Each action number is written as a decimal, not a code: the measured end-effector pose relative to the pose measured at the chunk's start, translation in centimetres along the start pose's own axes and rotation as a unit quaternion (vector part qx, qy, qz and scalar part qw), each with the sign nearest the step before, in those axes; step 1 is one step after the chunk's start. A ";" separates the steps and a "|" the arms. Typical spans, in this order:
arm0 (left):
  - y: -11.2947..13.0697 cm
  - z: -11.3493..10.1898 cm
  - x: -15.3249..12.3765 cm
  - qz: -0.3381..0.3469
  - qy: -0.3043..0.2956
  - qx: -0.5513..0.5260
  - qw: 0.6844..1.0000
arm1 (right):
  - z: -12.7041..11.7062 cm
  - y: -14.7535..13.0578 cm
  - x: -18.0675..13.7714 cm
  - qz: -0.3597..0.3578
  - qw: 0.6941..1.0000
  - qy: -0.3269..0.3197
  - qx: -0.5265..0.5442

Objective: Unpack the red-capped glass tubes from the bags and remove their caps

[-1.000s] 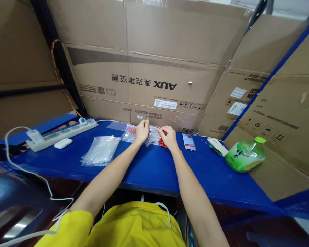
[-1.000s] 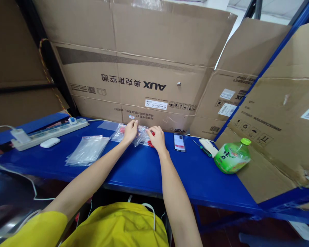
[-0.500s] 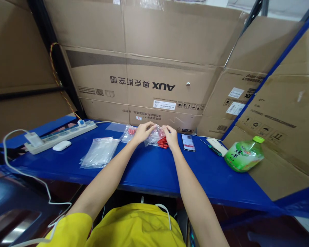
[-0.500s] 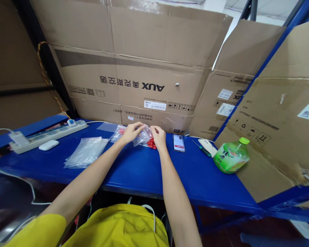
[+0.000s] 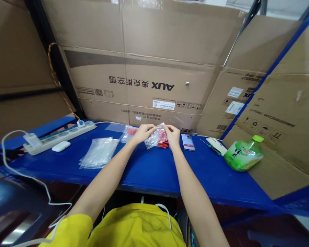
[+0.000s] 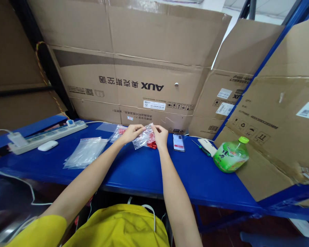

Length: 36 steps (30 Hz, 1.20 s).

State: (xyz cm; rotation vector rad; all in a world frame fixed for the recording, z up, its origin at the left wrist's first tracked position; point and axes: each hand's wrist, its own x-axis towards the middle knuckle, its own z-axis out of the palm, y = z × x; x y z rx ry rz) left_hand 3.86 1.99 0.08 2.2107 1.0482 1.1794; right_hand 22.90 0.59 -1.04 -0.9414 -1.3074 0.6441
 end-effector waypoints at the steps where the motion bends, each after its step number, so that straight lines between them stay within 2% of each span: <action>1: -0.1 0.0 0.0 -0.007 0.000 -0.009 1.000 | 0.0 0.0 0.0 0.001 1.000 -0.002 0.002; 4: -0.4 -0.2 0.1 -0.018 0.005 0.000 1.000 | 0.3 0.2 0.0 0.003 1.000 -0.016 0.016; 7: -0.1 -0.4 0.0 0.005 0.018 0.029 0.999 | 0.6 0.3 -0.1 0.001 0.999 -0.037 0.023; 12: 1.2 -0.4 0.0 0.037 0.046 -0.016 0.998 | 1.0 0.0 -0.4 -0.016 0.996 -0.074 0.036; 15: 1.4 -0.4 0.2 0.028 0.072 -0.045 0.996 | 1.0 -0.3 -0.6 -0.014 0.996 -0.088 0.009; 18: 1.1 -0.8 0.4 -0.001 0.127 -0.081 0.989 | 0.9 -0.6 -0.9 -0.017 0.992 -0.115 -0.053; 21: 0.6 -1.3 0.5 -0.025 0.163 -0.065 0.984 | 0.9 -0.9 -1.2 -0.029 0.987 -0.134 -0.084; 29: 0.1 -2.0 0.3 -0.037 0.156 0.001 0.987 | 0.9 -0.9 -1.4 -0.012 0.989 -0.144 -0.044; 33: 0.1 -2.3 0.2 -0.053 0.151 -0.015 0.987 | 0.9 -0.3 -1.0 0.016 0.992 -0.126 0.029; 36: 0.2 -2.2 0.2 -0.040 0.136 -0.040 0.989 | 1.1 -0.3 -0.9 0.037 0.990 -0.116 0.072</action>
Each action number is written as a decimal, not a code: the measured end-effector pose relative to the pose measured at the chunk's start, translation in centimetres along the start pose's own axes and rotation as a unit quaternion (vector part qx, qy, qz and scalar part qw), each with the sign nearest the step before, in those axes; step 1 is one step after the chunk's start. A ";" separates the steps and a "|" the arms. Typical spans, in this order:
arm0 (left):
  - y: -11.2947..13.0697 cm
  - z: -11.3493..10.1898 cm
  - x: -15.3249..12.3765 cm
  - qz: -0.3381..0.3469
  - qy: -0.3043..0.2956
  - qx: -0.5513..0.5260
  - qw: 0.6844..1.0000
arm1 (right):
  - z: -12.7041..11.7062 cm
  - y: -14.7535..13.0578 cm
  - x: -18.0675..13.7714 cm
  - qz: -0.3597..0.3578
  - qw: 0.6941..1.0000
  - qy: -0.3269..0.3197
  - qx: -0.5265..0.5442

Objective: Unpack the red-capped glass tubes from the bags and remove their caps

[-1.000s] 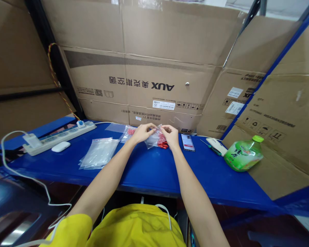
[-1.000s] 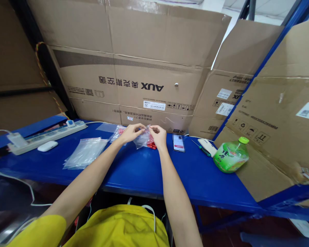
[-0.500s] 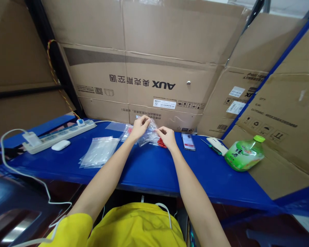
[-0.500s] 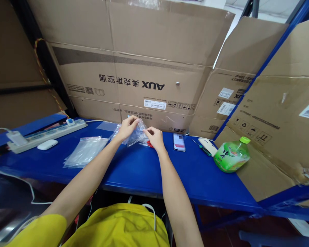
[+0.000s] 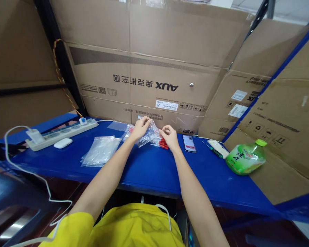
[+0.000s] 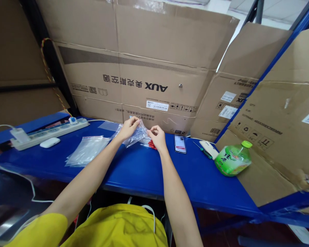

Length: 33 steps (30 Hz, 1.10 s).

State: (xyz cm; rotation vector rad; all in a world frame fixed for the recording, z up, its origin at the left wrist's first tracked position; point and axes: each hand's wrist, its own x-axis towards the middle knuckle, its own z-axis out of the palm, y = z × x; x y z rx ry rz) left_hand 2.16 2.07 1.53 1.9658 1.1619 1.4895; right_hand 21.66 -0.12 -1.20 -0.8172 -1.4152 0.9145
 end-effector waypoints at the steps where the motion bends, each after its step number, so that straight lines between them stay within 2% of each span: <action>1: 0.1 0.1 0.0 0.007 -0.008 -0.007 1.000 | 0.1 -0.1 0.0 0.009 1.000 0.000 0.012; 6: 0.7 0.8 -0.3 0.033 -0.077 -0.037 0.996 | 0.5 -0.7 -0.2 0.049 0.997 -0.032 0.042; 12: 0.7 1.2 -0.6 0.049 -0.138 -0.016 0.989 | 0.3 -0.2 -0.1 0.030 0.999 -0.023 0.006; 18: 0.5 1.1 -0.5 0.046 -0.158 -0.003 0.986 | 0.1 0.0 -0.1 -0.001 1.000 -0.013 -0.017; 25: 0.7 1.1 -0.6 0.072 -0.150 0.030 0.986 | 0.3 -0.2 -0.2 -0.009 0.999 -0.009 -0.032; 33: 0.8 1.2 -0.7 0.047 -0.161 -0.012 0.986 | 0.5 -0.2 -0.1 -0.019 0.999 0.000 -0.034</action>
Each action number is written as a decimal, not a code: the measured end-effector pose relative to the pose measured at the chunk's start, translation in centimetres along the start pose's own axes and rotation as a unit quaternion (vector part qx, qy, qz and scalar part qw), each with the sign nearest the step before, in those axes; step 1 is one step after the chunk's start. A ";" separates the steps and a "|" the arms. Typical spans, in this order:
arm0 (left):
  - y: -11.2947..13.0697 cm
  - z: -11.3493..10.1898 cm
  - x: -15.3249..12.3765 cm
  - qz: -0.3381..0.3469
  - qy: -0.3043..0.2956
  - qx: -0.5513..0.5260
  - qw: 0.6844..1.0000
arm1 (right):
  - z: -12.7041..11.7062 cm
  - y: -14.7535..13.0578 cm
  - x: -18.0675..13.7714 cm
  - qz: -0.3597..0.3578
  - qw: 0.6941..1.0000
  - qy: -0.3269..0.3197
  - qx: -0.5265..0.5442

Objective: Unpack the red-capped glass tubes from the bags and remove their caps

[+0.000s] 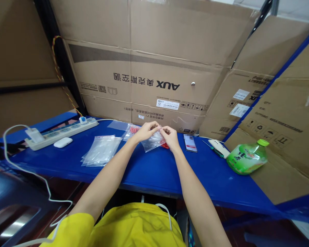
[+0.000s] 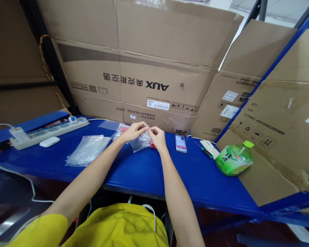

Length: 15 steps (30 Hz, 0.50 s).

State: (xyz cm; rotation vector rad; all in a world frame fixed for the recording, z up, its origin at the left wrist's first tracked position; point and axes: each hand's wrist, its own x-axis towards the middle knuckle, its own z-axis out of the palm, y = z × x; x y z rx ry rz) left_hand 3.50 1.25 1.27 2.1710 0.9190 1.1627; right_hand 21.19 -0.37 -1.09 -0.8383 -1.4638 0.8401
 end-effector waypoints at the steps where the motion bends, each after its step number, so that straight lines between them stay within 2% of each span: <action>1: 0.0 0.0 0.0 0.000 -0.001 -0.005 1.000 | 0.0 0.0 0.0 0.001 1.000 -0.001 -0.003; 8: 0.2 -0.4 0.1 0.002 0.043 -0.002 0.999 | 0.0 0.5 0.0 0.028 1.000 -0.009 0.007; 15: 0.0 -0.3 -0.1 -0.012 -0.006 -0.042 0.999 | -0.3 0.1 -0.1 -0.008 1.000 -0.012 -0.024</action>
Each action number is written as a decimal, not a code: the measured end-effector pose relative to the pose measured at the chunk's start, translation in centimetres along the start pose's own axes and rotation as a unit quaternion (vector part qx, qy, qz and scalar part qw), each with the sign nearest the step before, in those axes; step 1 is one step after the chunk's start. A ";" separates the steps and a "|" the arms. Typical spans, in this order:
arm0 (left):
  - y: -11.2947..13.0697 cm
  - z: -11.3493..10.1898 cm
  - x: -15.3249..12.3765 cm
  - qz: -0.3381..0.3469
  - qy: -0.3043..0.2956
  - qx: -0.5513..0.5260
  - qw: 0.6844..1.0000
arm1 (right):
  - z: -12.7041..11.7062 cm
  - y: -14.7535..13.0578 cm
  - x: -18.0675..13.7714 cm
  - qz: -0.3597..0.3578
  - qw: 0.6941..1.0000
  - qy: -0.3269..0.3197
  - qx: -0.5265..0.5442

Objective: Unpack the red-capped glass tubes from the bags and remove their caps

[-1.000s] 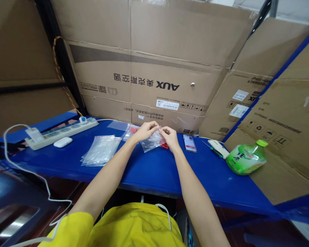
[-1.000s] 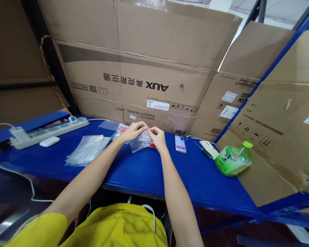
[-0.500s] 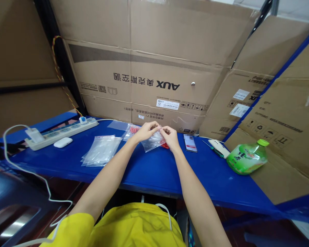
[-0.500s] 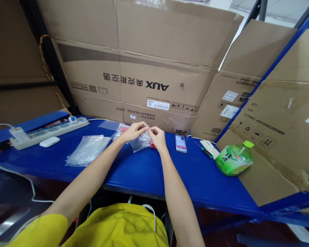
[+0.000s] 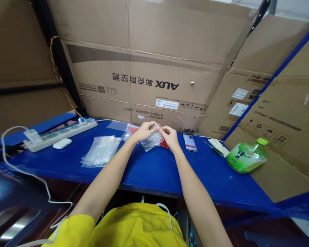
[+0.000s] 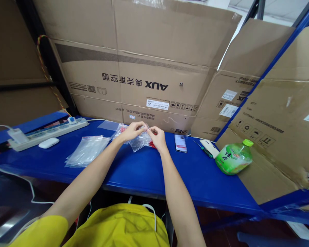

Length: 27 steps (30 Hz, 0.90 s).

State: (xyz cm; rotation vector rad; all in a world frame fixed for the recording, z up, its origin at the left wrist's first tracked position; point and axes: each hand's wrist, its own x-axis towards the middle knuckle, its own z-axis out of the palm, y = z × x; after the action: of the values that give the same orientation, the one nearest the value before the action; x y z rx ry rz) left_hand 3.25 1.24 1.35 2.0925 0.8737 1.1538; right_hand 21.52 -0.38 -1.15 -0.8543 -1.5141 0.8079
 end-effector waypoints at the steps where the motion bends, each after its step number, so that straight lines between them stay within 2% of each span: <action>1: 0.0 0.0 0.0 0.005 -0.004 0.008 1.000 | 0.0 -0.1 0.0 -0.002 1.000 0.000 -0.002; 7: 0.7 -0.4 -0.1 0.041 0.036 0.034 0.998 | 0.1 -0.4 -0.2 0.029 0.999 0.009 0.030; 11: 0.8 -0.5 0.0 0.030 0.054 0.020 0.998 | 0.2 -0.2 -0.1 0.041 0.997 0.014 0.056; 15: 0.5 -0.5 0.1 0.014 0.028 -0.017 0.999 | 0.2 0.0 0.0 0.031 0.998 0.012 0.049; 20: 0.4 -0.5 0.0 0.011 -0.004 -0.007 1.000 | 0.4 0.0 0.0 0.019 0.999 0.005 0.045; 24: 0.9 -0.6 0.0 0.035 0.029 -0.011 0.999 | 0.3 -0.2 -0.1 0.025 0.998 0.014 0.052; 27: 1.0 -0.7 0.0 0.028 0.061 -0.019 0.998 | 0.2 -0.5 -0.1 0.032 0.998 0.018 0.045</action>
State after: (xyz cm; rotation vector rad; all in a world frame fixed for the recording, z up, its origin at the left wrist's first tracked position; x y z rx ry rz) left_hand 2.93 0.73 2.43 2.0450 0.8468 1.3283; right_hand 21.31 -0.73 -0.84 -0.8502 -1.4149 0.8975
